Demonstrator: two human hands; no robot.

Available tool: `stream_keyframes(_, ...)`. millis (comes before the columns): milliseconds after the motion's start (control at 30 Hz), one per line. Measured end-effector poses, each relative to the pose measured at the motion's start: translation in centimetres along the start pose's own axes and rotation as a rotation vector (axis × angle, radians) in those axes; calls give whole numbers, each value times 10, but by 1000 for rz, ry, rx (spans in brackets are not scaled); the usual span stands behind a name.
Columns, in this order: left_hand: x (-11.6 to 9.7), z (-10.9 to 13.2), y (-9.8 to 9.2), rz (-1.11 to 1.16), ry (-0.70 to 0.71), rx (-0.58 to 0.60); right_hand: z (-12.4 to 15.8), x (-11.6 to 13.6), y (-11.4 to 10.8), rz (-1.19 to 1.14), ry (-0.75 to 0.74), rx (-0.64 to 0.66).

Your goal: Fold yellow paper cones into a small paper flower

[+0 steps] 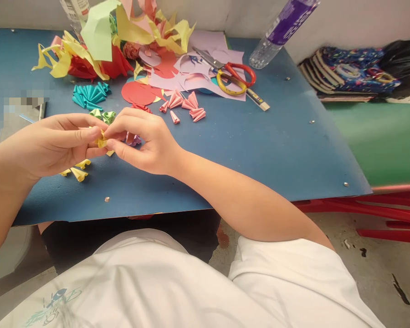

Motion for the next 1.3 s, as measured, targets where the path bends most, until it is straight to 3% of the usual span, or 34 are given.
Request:
stream_keyframes(367,-2,1,0,-84,59,88,3,-3,2,109,-24,-90)
stream_keyframes(533,-4,1,3,-27,90,-8,3,0,2,101,-84,-95)
stream_keyframes(700,-8,2,6,-27,110,-126,5,-4,3,162,24,-79)
stream_keyframes(933,-6,1,4,-29,124,-64,1,0,1,126,-11,-113)
stream_keyframes(1300,-7,4,1,-16,135,-68,2,-2,0,127,-31,-168)
Point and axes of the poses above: each hand's wrist, its own z-axis away from the middle knuckle, its own y-axis out of the palm, x = y × z, the point moved 2 cm from there along -z, towards the middle knuckle, and after that the axes turned 13 degrees about -x, right-handed, at the moved point
